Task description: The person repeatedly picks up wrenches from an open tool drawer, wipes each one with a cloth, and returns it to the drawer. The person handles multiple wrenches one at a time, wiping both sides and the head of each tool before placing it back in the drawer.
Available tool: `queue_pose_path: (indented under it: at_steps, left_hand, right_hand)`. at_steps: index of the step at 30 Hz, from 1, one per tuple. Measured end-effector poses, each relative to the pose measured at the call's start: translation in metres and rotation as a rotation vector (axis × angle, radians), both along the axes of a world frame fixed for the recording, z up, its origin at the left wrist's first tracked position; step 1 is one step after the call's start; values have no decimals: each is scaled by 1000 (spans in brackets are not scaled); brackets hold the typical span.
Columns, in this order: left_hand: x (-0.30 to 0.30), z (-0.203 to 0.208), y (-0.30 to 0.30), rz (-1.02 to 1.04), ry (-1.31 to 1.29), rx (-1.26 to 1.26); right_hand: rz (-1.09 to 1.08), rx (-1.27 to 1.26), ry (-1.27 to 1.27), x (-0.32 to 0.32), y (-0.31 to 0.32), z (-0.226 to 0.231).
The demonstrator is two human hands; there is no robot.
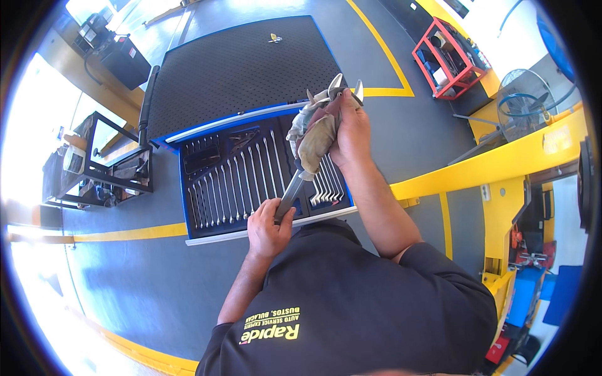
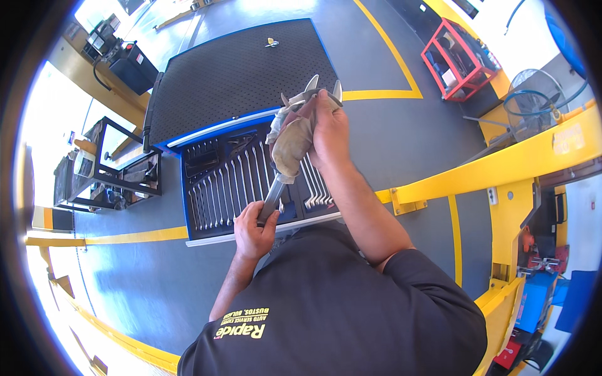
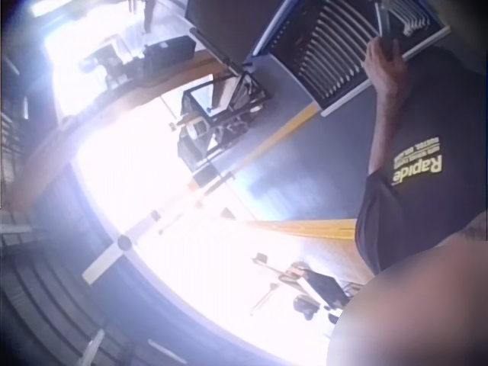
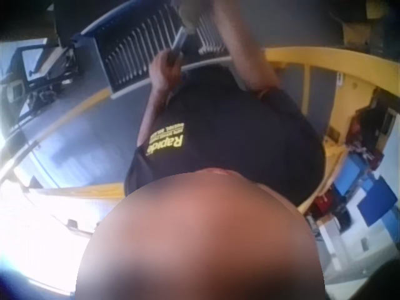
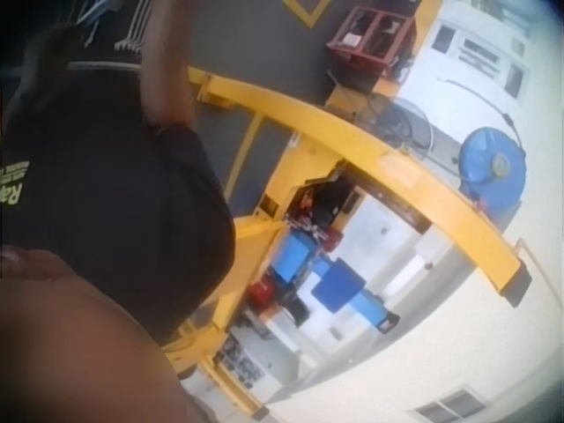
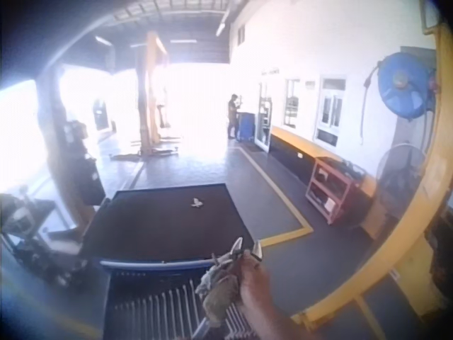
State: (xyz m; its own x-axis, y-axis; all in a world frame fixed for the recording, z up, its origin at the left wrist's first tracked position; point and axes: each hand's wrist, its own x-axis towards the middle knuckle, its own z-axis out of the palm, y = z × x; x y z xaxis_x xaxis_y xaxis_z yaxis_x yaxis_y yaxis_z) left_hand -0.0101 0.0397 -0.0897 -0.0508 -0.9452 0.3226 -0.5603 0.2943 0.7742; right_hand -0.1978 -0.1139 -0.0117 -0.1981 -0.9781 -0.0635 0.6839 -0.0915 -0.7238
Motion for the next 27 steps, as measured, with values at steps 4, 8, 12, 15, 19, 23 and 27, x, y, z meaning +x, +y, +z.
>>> queue_pose_path:
  at_steps: [4,8,12,15,19,23,27]
  left_hand:
    - [2,1,3,-13,-19,-20]
    - [10,4,0,-26,-72,-70]
    - [17,9,-5,-34,-95,-86]
    - [20,11,-9,-29,-140,-105]
    - [20,10,-15,-5,-163,-84]
    - [17,8,-18,-30,-126,-20]
    - [17,8,-16,-50,-210,-49]
  right_hand:
    - [-22,-89,123,-13,-11,-6]
    - [-60,-186,432,-36,-21,-8]
    - [-114,-113,489,-49,-32,-4]
    - [-70,-103,356,-49,-36,0]
    - [7,-60,78,-30,-29,-8]
    - [4,7,51,-12,-20,-21]
    - [-33,51,113,-44,-37,-9]
